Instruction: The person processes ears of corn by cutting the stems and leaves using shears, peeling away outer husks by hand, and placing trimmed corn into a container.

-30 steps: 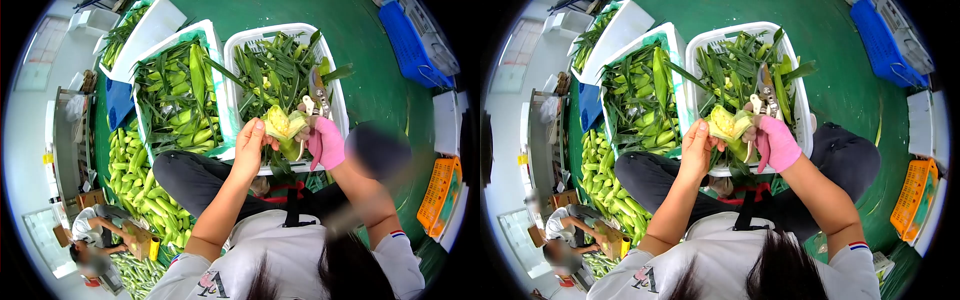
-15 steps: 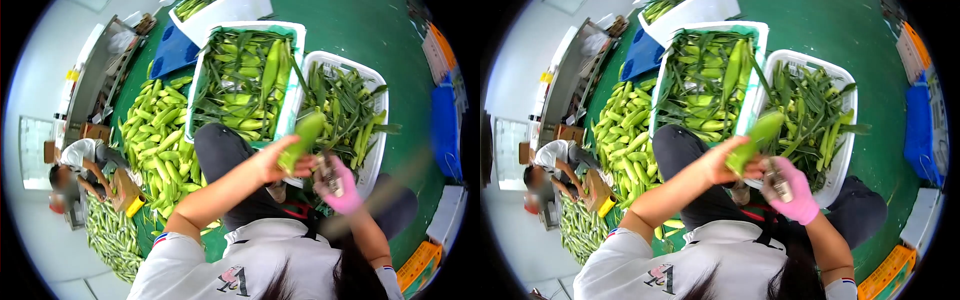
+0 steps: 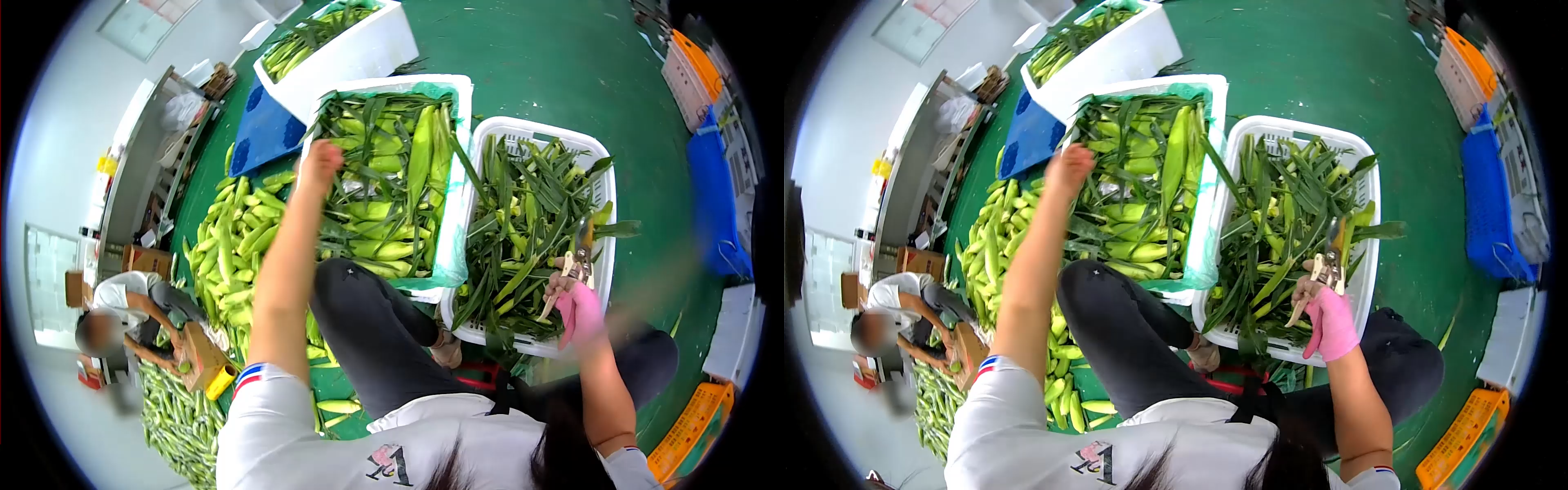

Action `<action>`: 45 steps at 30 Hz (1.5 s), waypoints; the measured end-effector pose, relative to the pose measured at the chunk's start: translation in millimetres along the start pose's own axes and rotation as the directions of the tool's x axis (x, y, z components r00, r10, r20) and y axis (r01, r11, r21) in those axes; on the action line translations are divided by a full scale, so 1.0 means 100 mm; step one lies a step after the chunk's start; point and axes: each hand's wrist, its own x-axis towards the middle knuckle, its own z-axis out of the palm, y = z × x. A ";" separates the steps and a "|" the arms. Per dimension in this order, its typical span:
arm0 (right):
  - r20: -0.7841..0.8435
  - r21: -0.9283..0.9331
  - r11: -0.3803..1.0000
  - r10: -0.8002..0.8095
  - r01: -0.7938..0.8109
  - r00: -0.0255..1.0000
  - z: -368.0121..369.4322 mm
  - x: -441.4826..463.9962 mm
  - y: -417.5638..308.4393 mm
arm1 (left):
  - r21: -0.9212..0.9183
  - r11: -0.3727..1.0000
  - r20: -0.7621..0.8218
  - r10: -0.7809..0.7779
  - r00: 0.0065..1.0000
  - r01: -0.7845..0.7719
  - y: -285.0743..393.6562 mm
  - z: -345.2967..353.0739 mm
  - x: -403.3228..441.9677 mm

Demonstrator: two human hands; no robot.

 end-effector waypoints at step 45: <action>-0.019 -0.732 0.635 -0.381 0.247 0.924 -0.69 -0.15 -0.01 | 0.591 0.128 0.802 0.018 0.598 -0.797 -0.36 2.29 -2.78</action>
